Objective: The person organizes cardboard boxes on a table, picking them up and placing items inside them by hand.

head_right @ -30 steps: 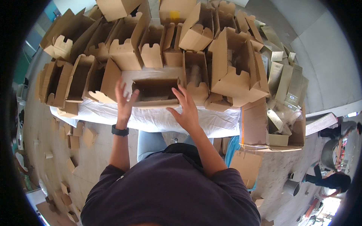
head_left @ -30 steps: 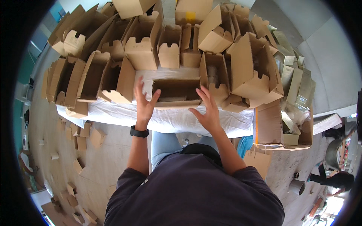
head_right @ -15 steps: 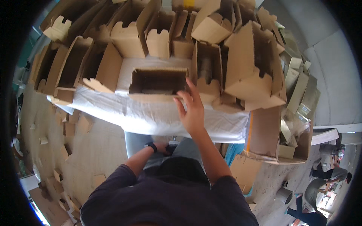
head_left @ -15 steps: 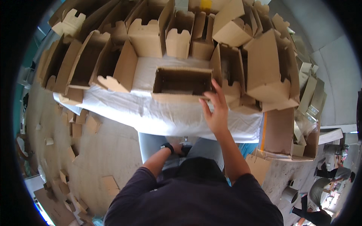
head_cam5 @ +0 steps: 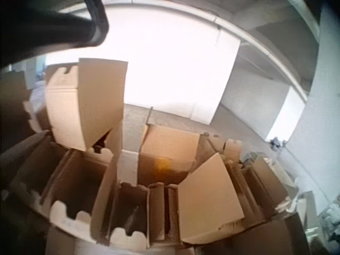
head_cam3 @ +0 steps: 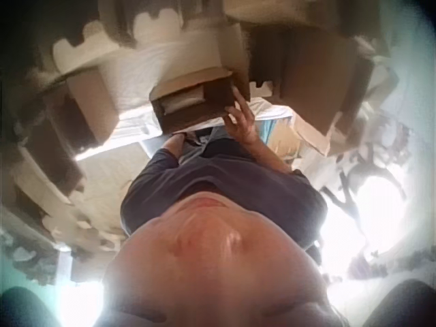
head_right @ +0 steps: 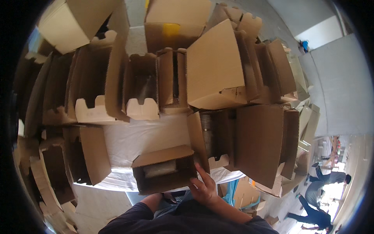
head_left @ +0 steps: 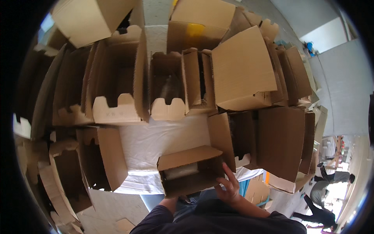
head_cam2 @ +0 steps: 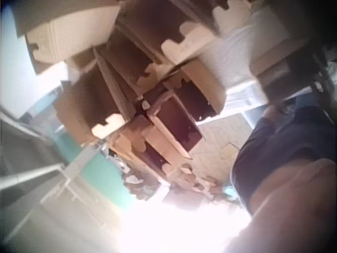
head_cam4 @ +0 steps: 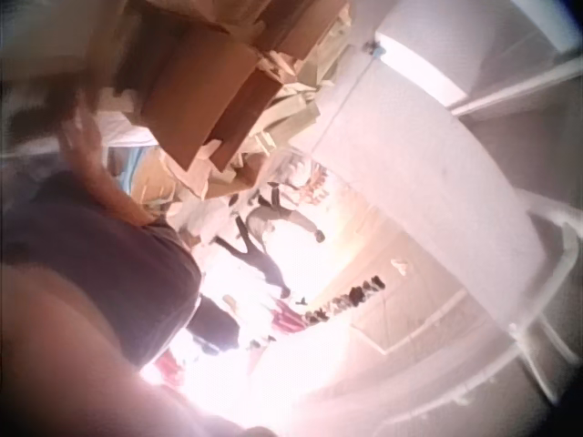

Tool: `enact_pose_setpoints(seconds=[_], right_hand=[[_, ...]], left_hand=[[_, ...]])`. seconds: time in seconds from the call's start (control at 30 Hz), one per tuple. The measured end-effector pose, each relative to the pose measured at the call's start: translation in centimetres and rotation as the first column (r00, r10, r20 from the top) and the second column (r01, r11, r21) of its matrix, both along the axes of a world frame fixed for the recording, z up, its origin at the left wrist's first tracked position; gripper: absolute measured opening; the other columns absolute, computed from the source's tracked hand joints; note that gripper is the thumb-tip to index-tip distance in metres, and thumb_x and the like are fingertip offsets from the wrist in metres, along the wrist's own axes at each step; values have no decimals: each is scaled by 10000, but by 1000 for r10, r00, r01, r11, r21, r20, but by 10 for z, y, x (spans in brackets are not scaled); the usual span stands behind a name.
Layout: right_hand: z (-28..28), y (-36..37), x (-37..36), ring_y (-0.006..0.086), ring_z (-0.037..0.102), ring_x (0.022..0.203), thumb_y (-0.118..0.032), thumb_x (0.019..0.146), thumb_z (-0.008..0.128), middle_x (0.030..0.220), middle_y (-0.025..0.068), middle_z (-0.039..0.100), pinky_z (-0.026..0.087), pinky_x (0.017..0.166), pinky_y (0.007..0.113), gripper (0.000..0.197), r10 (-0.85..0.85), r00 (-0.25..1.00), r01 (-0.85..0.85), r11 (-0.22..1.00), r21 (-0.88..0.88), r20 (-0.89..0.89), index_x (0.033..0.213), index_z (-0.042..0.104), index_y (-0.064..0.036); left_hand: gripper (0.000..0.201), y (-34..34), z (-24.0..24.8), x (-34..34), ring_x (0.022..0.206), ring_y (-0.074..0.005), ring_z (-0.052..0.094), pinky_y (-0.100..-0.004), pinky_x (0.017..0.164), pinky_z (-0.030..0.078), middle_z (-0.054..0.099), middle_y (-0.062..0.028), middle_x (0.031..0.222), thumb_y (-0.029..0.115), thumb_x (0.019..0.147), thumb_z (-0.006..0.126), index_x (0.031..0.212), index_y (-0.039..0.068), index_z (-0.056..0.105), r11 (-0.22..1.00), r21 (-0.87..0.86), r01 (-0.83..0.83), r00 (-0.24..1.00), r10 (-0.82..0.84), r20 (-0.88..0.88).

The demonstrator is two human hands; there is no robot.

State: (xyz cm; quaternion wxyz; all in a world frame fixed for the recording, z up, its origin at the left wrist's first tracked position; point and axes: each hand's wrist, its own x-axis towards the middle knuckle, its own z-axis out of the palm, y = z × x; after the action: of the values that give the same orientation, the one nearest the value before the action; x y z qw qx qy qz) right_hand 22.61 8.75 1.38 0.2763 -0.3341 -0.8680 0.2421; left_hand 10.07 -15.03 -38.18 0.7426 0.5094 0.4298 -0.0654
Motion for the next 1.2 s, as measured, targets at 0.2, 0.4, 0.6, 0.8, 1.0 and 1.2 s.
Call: enact_pose_setpoints(seconds=[0.2, 0.4, 0.6, 0.8, 1.0, 1.2], right_hand=[[7, -9, -5, 489, 524, 1218, 46, 719, 742, 1367, 364, 446, 507, 945, 432, 403, -47, 999, 48, 995, -91, 12, 1043, 516, -31], [4, -6, -11, 419, 597, 1109, -41, 795, 726, 1406, 248, 473, 541, 841, 406, 269, -61, 995, 60, 998, -8, -85, 994, 545, -18], [-8, -6, 1, 422, 555, 1159, -56, 853, 671, 1459, 207, 422, 517, 880, 417, 447, -24, 977, 47, 993, 107, -211, 1262, 492, -60], [0, -34, 7, 421, 521, 1203, -81, 885, 633, 1473, 198, 404, 509, 895, 412, 596, -10, 966, 19, 999, 33, -258, 1428, 390, -119], [-17, -48, 26, 412, 486, 1256, -94, 886, 634, 1478, 186, 402, 484, 950, 415, 620, -15, 971, 9, 1000, -26, -240, 1441, 361, -92], [-13, -46, 19, 375, 395, 1356, -47, 835, 689, 1508, 186, 360, 387, 1077, 403, 737, -67, 952, 53, 997, -53, -299, 1470, 316, -73]], left_hand=[[815, 26, 16, -35, 1144, -328, 587, -452, 972, 469, 633, -163, 1218, 466, 548, 832, 1258, 146, 591, 986, -6, 164, 985, -164, -62], [760, 36, -29, 3, 1125, -327, 603, -459, 955, 481, 648, -159, 1190, 469, 566, 823, 1220, 143, 613, 936, 186, 300, 939, -255, -231], [465, 43, 115, -2, 1007, -346, 645, -467, 830, 520, 675, -157, 1108, 390, 817, 664, 1187, 112, 622, 709, 680, 189, 891, 168, -422], [254, 11, 239, -12, 981, -317, 661, -399, 813, 532, 683, -140, 1085, 202, 899, 615, 1110, 69, 667, 391, 875, -285, 806, 592, -2], [200, -5, 315, -28, 753, -231, 594, -317, 687, 491, 655, -118, 970, -40, 799, 656, 983, 22, 608, -292, 875, -387, 454, 766, 456], [797, 53, 318, -96, 1350, -298, 347, -465, 1114, 316, 311, -134, 1460, 80, 808, 744, 1457, 52, 281, -446, 702, -554, 317, 667, 674]])
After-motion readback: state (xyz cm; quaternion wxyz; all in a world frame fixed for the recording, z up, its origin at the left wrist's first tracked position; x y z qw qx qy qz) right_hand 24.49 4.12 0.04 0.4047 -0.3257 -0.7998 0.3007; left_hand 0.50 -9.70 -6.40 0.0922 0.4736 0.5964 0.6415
